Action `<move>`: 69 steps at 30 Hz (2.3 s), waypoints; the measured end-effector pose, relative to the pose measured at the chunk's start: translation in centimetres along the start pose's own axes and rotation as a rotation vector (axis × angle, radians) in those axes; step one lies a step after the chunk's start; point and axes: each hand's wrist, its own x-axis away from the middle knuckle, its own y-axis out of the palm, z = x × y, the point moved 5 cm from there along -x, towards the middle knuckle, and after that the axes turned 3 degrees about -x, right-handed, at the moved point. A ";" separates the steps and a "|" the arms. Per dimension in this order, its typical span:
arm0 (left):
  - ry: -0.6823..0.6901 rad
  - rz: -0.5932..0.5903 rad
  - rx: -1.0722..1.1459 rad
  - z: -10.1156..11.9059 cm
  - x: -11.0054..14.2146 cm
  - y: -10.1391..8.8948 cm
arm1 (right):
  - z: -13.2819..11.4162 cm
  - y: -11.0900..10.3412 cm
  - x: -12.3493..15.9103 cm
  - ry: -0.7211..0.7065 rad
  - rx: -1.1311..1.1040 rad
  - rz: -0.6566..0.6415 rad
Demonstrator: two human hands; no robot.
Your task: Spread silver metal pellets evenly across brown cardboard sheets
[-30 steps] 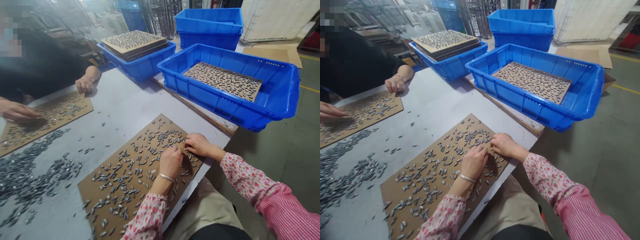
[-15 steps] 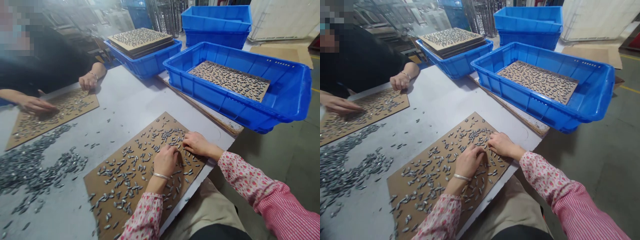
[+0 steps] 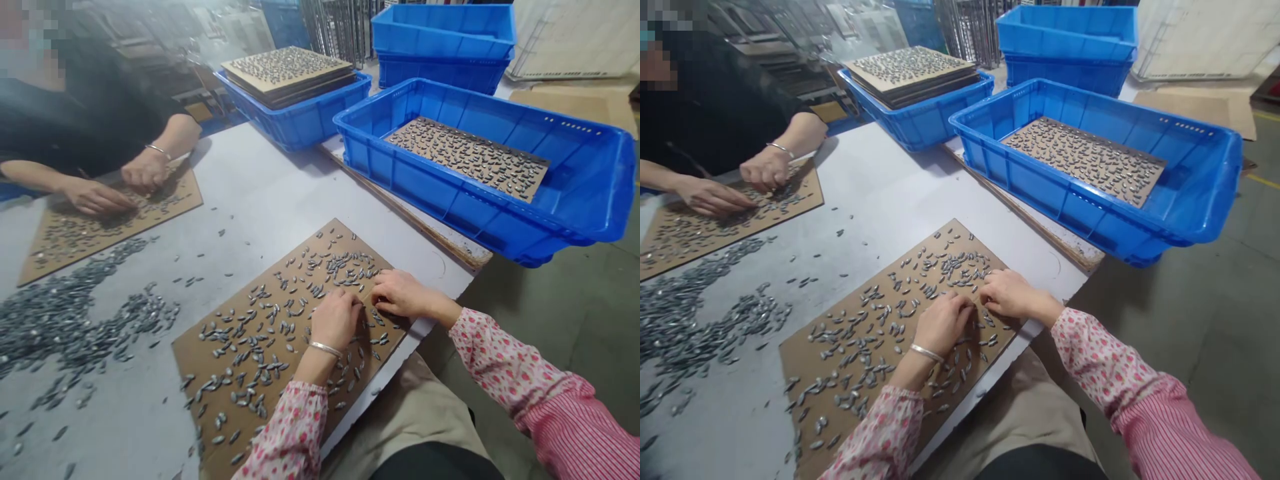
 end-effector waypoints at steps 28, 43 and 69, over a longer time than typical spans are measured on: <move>0.298 0.158 -0.051 2.7 2.9 1.1 | -2.4 2.1 3.4 0.072 0.204 0.060; 0.026 0.169 0.056 -2.0 4.3 -0.8 | -0.7 1.8 1.6 0.083 0.113 0.112; 0.121 0.185 -0.069 -0.9 0.2 -0.5 | 0.7 0.9 0.2 0.145 0.103 0.144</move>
